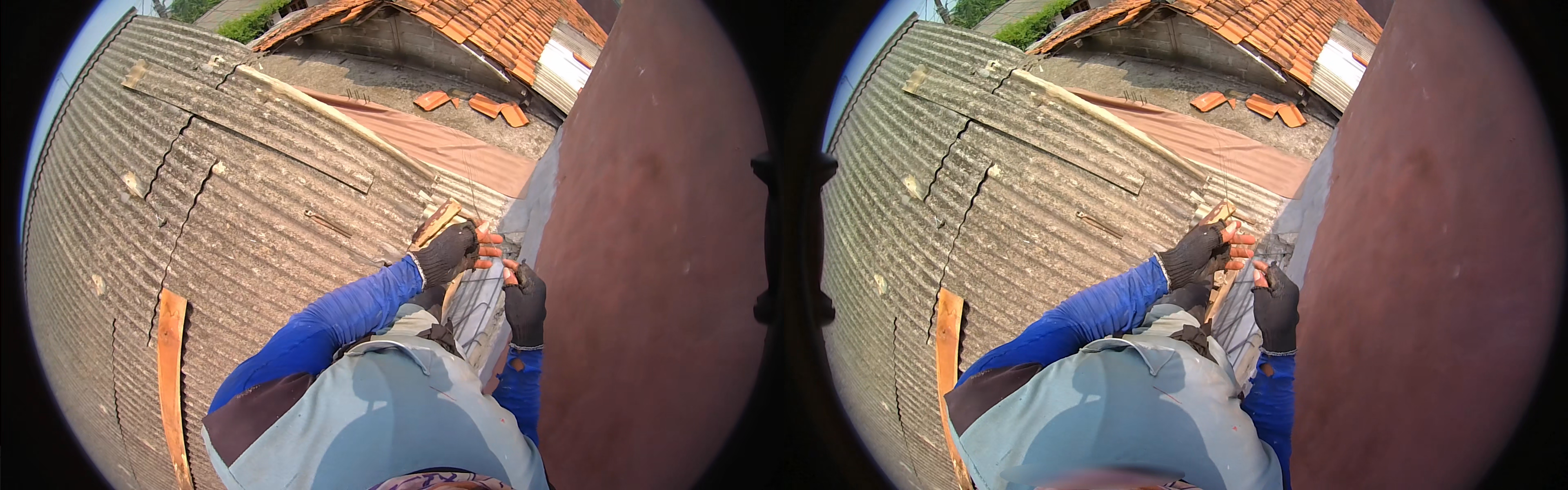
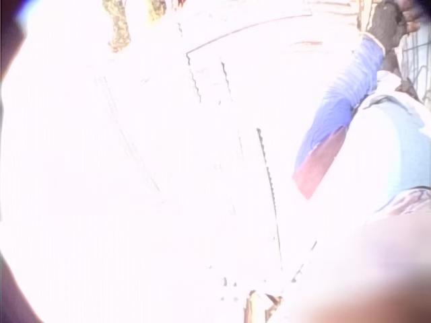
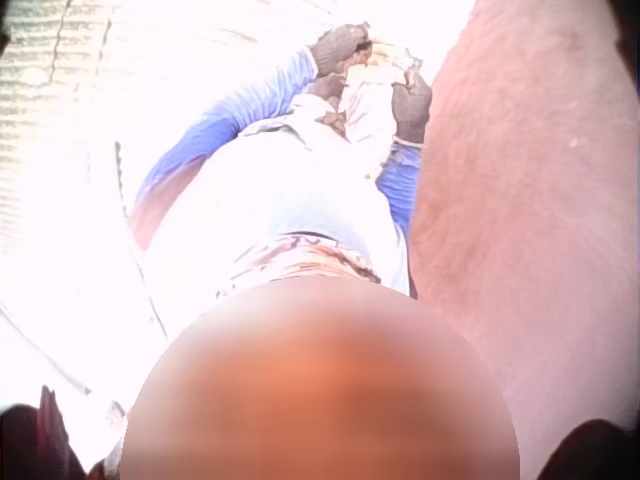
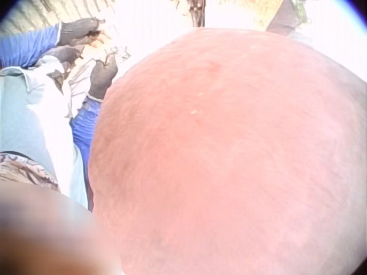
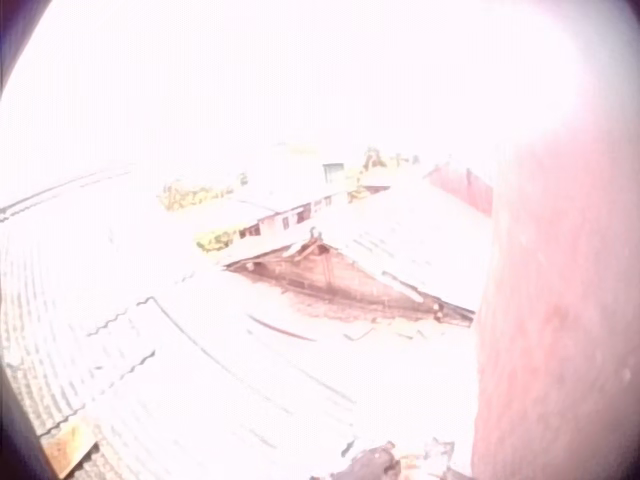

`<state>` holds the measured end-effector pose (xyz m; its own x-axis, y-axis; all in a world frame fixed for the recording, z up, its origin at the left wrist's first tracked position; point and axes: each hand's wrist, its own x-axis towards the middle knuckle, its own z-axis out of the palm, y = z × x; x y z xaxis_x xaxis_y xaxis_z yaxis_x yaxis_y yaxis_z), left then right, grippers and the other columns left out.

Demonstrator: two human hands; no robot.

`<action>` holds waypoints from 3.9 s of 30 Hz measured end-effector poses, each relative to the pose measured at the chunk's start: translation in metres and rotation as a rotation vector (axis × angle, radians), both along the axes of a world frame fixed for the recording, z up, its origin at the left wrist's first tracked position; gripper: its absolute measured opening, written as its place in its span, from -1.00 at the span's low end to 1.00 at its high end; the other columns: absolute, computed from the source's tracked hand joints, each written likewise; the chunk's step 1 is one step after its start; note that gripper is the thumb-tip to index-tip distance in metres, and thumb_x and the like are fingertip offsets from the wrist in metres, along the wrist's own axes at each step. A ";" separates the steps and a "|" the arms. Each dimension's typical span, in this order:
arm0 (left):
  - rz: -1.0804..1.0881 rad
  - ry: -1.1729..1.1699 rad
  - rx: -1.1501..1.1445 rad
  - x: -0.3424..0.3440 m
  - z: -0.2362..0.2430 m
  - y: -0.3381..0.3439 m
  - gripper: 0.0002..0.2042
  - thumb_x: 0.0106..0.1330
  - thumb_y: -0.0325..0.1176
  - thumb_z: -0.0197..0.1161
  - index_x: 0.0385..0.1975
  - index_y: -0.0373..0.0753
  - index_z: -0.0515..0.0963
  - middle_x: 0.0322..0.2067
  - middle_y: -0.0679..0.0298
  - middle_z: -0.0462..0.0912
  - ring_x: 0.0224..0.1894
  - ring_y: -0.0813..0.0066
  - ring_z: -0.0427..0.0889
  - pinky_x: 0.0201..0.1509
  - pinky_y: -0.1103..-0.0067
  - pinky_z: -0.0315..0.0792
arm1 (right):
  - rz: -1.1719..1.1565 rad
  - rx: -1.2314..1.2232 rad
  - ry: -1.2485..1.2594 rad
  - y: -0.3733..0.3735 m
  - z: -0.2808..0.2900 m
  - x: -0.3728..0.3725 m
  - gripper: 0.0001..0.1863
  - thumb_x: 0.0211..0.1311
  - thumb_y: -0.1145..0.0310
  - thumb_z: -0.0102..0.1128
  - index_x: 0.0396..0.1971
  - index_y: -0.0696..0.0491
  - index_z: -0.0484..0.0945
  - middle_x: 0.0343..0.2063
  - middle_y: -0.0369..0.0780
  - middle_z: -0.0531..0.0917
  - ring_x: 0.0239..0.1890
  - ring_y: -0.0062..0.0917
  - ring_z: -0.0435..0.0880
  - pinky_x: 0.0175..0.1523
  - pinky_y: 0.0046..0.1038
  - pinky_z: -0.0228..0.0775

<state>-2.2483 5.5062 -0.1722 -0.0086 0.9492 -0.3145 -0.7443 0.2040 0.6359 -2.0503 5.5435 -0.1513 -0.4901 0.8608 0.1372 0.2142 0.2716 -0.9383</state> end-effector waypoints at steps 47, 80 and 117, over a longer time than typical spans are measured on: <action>0.093 0.456 -0.107 -0.091 0.026 0.013 -0.68 0.35 -0.25 0.22 -0.03 -0.32 0.46 -0.34 0.35 0.49 -0.33 0.64 0.50 -0.44 0.75 0.43 | -0.024 0.302 -0.310 -0.002 -0.057 0.074 -0.82 0.12 0.38 0.20 -0.28 0.09 0.62 -0.38 -0.04 0.64 -0.31 -0.11 0.63 -0.27 -0.25 0.45; 0.541 0.152 0.181 -0.122 0.058 0.006 -0.75 0.38 -0.33 0.16 -0.03 -0.26 0.42 -0.32 0.30 0.50 -0.38 0.62 0.46 -0.47 0.74 0.36 | 0.552 -0.536 0.066 -0.012 -0.027 0.034 -0.80 0.22 0.43 0.13 -0.24 0.23 0.60 -0.35 -0.15 0.69 -0.28 -0.59 0.62 -0.14 -0.53 0.43; 0.441 0.567 -0.012 -0.100 0.049 -0.016 -0.75 0.26 -0.36 0.29 -0.17 -0.38 0.50 -0.42 0.23 0.58 -0.42 0.49 0.58 -0.29 0.61 0.52 | 0.295 -0.172 0.093 -0.016 -0.023 0.043 -0.76 0.24 0.35 0.15 -0.26 0.24 0.58 -0.54 -0.34 0.51 -0.48 -0.70 0.42 -0.35 -0.60 0.29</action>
